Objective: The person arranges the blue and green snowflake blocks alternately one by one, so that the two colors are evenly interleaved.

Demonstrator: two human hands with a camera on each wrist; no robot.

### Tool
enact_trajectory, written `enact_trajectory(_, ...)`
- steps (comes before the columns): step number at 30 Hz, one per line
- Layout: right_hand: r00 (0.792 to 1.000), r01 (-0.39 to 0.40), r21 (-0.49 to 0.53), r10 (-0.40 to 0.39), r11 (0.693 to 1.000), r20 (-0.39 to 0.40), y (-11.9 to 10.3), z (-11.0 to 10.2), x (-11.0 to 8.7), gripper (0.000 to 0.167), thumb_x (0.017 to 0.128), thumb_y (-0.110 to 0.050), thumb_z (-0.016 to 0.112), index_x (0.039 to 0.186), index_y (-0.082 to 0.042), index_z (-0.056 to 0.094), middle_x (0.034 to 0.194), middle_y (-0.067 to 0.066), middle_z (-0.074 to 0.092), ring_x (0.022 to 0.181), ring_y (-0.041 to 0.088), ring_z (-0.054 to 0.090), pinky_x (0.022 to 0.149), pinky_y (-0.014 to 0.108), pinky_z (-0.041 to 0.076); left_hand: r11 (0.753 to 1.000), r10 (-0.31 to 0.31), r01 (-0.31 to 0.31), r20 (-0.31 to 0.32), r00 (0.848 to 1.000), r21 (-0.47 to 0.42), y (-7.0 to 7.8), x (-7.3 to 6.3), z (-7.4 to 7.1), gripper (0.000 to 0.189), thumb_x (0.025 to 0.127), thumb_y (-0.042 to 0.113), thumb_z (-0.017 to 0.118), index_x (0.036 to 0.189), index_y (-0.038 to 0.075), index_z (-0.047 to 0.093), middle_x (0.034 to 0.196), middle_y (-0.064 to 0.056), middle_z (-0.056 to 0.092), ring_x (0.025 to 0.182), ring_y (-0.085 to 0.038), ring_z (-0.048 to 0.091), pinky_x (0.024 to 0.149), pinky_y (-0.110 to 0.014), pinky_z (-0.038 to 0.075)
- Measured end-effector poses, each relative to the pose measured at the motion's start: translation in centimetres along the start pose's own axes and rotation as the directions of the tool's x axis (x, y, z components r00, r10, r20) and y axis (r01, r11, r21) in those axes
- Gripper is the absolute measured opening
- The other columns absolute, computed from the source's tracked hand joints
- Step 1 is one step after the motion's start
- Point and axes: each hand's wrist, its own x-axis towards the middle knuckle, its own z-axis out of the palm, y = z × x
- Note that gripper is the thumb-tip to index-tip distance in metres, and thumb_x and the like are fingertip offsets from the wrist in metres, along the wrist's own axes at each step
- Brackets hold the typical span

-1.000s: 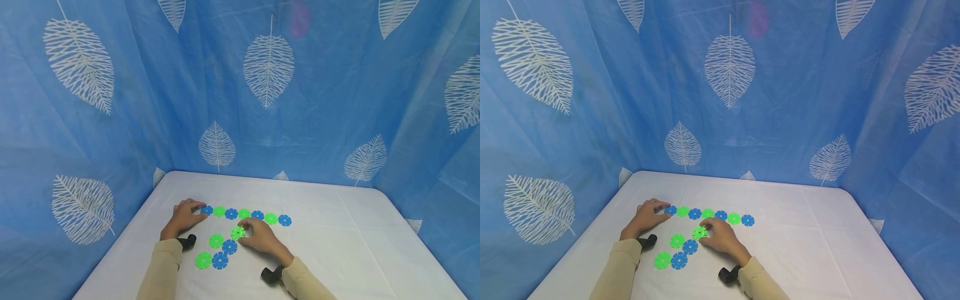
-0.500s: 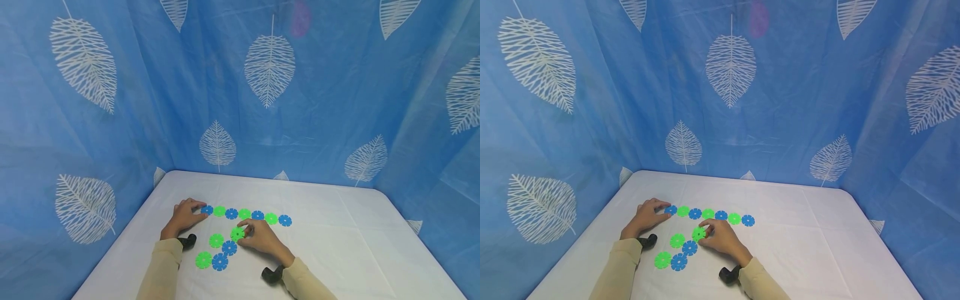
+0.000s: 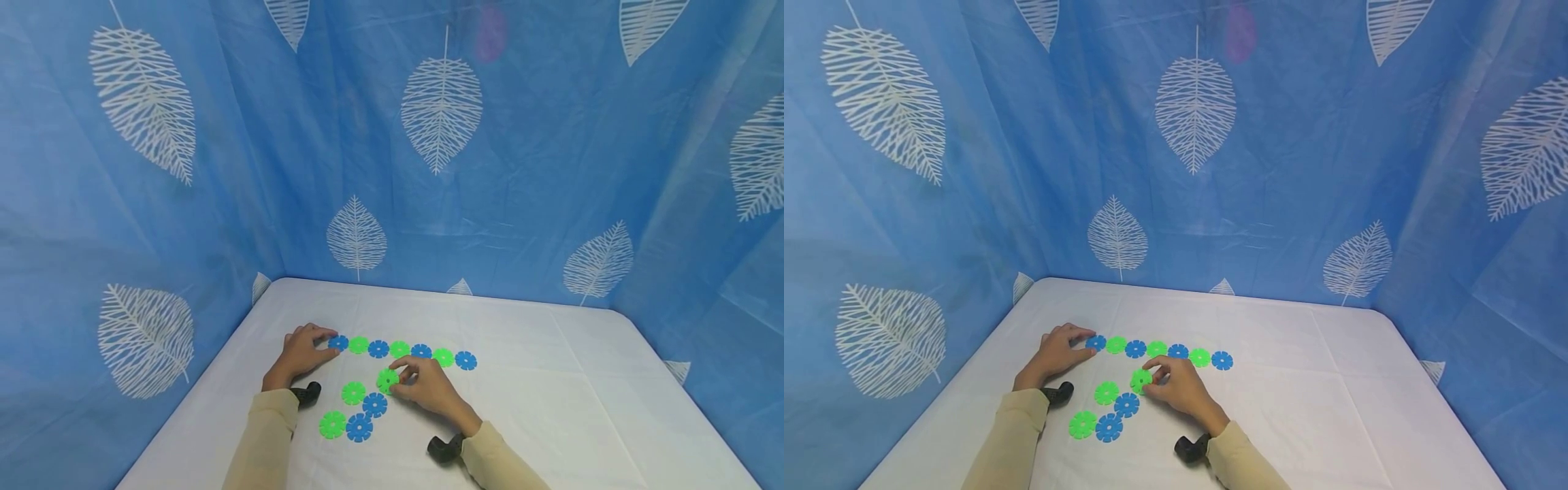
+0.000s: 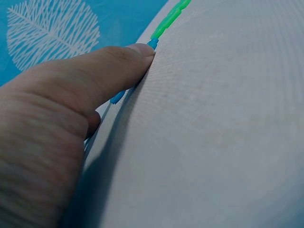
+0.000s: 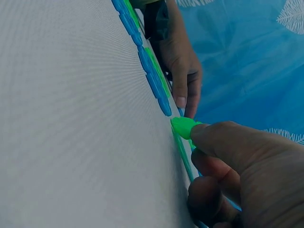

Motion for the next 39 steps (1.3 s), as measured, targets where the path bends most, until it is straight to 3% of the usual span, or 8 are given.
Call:
enact_trajectory(8,1.000,-0.003,0.021,0.003,1.000,-0.029,0.1,0.0,0.1,0.030,0.085,-0.025,0.081,0.113,-0.027,0.071,0.083,-0.006,0.072,0.057,0.001,0.058,0.052,0.022,0.047,1.000,-0.003,0.002,0.008,1.000,0.013,-0.1,0.2,-0.1,0.045,0.083,0.044,0.079,0.124,0.027,0.071,0.116,-0.001,0.065,0.115,-0.024,0.053,0.096,-0.047,0.030)
enact_trajectory(14,0.994,-0.107,0.173,0.112,0.979,-0.019,-0.2,-0.6,0.1,0.031,0.085,-0.030,0.080,0.115,-0.027,0.071,0.086,-0.002,0.071,0.047,0.007,0.055,0.048,0.027,0.049,1.000,0.000,0.000,-0.002,1.000,0.012,-0.1,0.3,0.0,0.045,0.083,0.044,0.079,0.123,0.027,0.072,0.116,-0.001,0.065,0.115,-0.024,0.053,0.096,-0.047,0.030)
enact_trajectory(19,0.988,-0.136,0.287,0.150,0.948,-0.027,-0.8,-1.5,0.3,0.035,0.085,-0.026,0.081,0.118,-0.020,0.070,0.088,0.005,0.072,0.045,0.007,0.050,0.046,0.027,0.047,1.000,0.006,-0.006,-0.002,1.000,0.007,-0.1,0.2,0.0,0.046,0.082,0.044,0.079,0.124,0.026,0.072,0.116,-0.002,0.065,0.115,-0.025,0.053,0.096,-0.048,0.030)
enact_trajectory(23,0.985,-0.138,0.324,0.163,0.936,-0.053,-1.4,-2.7,0.2,0.036,0.085,-0.023,0.081,0.118,-0.017,0.070,0.090,0.008,0.072,0.047,0.006,0.047,0.046,0.025,0.044,1.000,0.010,-0.010,-0.007,1.000,0.004,-0.2,0.2,0.0,0.046,0.082,0.044,0.079,0.124,0.026,0.072,0.118,-0.001,0.065,0.116,-0.024,0.053,0.096,-0.048,0.030)
enact_trajectory(30,0.976,-0.116,0.311,0.167,0.943,-0.142,-2.0,-6.0,-0.2,0.037,0.086,-0.018,0.080,0.121,-0.012,0.068,0.093,0.014,0.071,0.049,0.007,0.047,0.046,0.024,0.041,1.000,-0.003,0.003,-0.002,1.000,-0.007,-0.2,0.4,0.0,0.045,0.083,0.045,0.078,0.125,0.028,0.071,0.118,0.000,0.065,0.117,-0.023,0.053,0.098,-0.047,0.030)
enact_trajectory(39,0.946,-0.143,0.320,0.224,0.937,-0.235,-0.8,-9.2,-1.7,0.037,0.086,-0.019,0.080,0.120,-0.014,0.068,0.093,0.013,0.073,0.050,0.008,0.051,0.047,0.025,0.044,1.000,-0.011,0.011,0.008,1.000,-0.008,-0.3,0.4,0.0,0.045,0.083,0.046,0.078,0.125,0.029,0.071,0.118,0.000,0.064,0.117,-0.023,0.052,0.099,-0.048,0.029)
